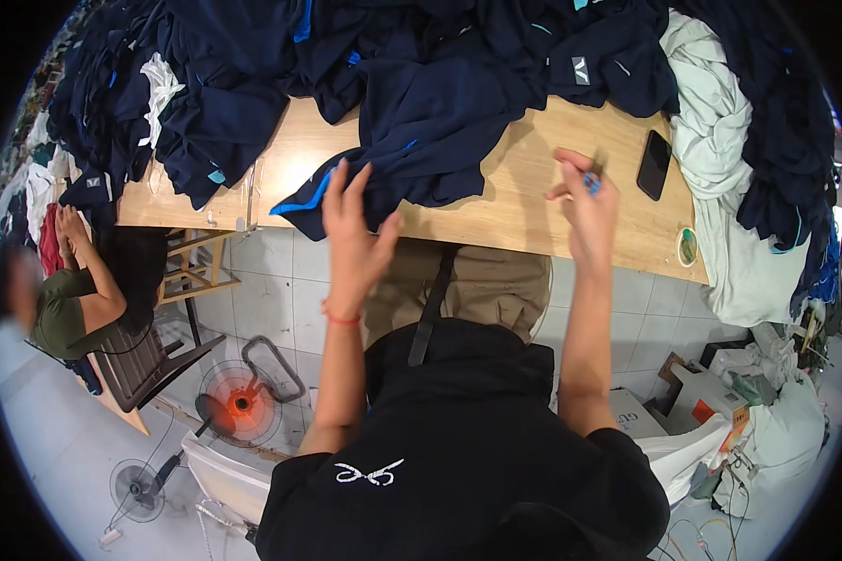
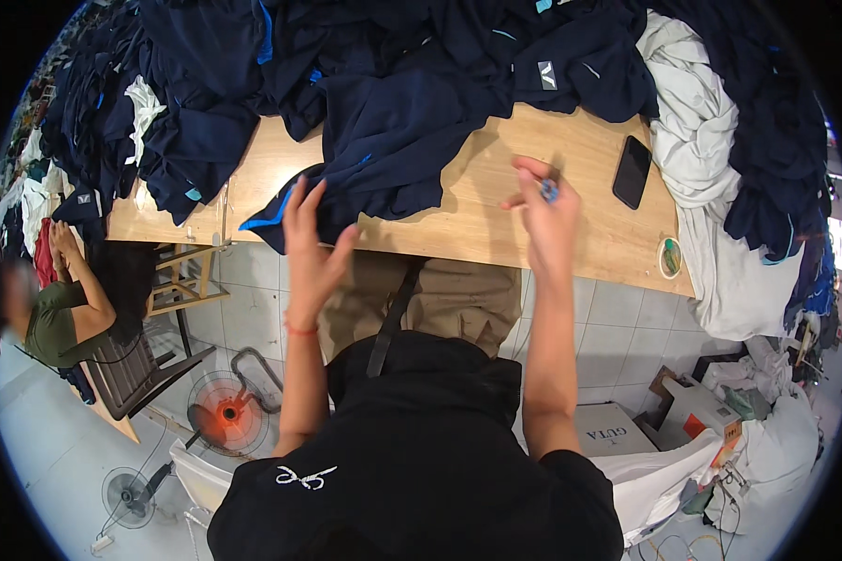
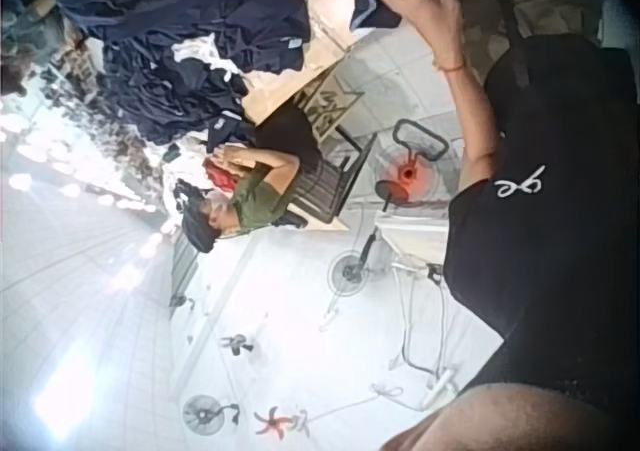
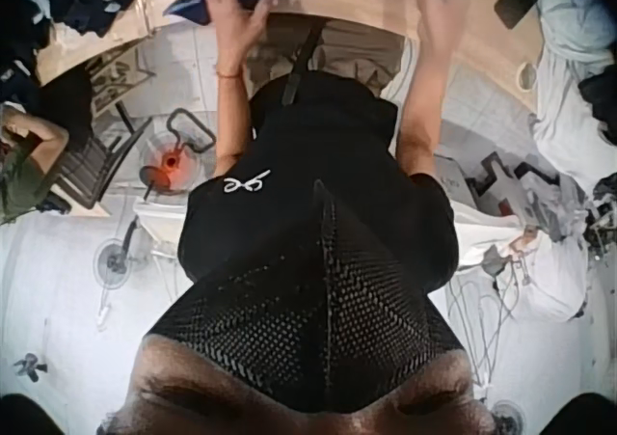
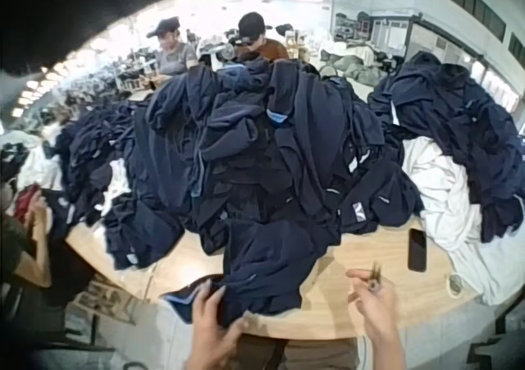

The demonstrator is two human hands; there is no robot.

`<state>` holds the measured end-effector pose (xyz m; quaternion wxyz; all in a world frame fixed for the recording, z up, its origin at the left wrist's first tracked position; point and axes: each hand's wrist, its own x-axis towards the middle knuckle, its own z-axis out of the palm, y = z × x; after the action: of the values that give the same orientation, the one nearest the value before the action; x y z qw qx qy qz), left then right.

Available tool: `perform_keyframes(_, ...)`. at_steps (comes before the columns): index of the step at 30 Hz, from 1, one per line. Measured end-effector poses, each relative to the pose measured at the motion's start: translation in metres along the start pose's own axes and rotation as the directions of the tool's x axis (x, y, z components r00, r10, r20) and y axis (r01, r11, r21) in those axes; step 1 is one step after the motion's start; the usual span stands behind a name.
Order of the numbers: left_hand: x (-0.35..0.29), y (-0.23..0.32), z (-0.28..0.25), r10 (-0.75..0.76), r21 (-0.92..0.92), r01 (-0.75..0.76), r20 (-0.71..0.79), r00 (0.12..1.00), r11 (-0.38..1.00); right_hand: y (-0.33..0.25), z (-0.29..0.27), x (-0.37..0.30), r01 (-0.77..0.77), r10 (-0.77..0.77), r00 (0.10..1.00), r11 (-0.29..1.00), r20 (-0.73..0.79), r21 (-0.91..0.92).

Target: Trimming loose threads and inspecting dark blue athletic garments in a textile factory setting.

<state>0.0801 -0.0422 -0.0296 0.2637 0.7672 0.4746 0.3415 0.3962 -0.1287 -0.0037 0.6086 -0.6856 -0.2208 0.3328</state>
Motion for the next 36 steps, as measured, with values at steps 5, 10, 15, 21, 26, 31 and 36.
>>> perform_keyframes(5,0.042,-0.013,0.079,-0.006,0.131,0.013,-0.052,0.999,0.991,0.009,0.058,0.001,-0.145,0.117,0.983,0.968,0.141,0.206)
perform_keyframes(10,0.07,0.063,0.051,0.032,-0.738,0.075,0.131,0.991,0.67,0.011,0.036,-0.004,-0.121,0.114,0.992,0.962,0.046,0.244)
perform_keyframes(15,0.076,0.008,0.013,0.161,-0.971,0.038,0.077,0.984,0.234,0.056,-0.056,-0.008,-0.004,0.039,0.995,0.94,-0.095,0.341)
perform_keyframes(21,0.015,-0.044,-0.002,-0.406,-0.506,0.405,0.114,0.907,0.762,0.044,-0.039,-0.046,-0.305,0.339,0.9,0.939,-0.275,0.161)
perform_keyframes(26,-0.036,-0.023,0.009,-0.248,-0.417,0.327,0.233,0.94,0.848,0.06,-0.019,-0.05,-0.237,0.239,0.959,0.971,-0.153,0.035)
perform_keyframes(31,-0.042,0.01,0.016,-0.051,0.138,0.007,0.314,0.948,0.99,0.069,-0.024,-0.032,-0.059,0.042,0.99,0.99,-0.132,-0.128)
perform_keyframes(36,-0.054,0.001,0.028,-0.008,0.207,-0.012,0.093,0.996,0.978,0.078,-0.041,-0.042,-0.025,-0.05,0.986,0.895,-0.157,-0.445)
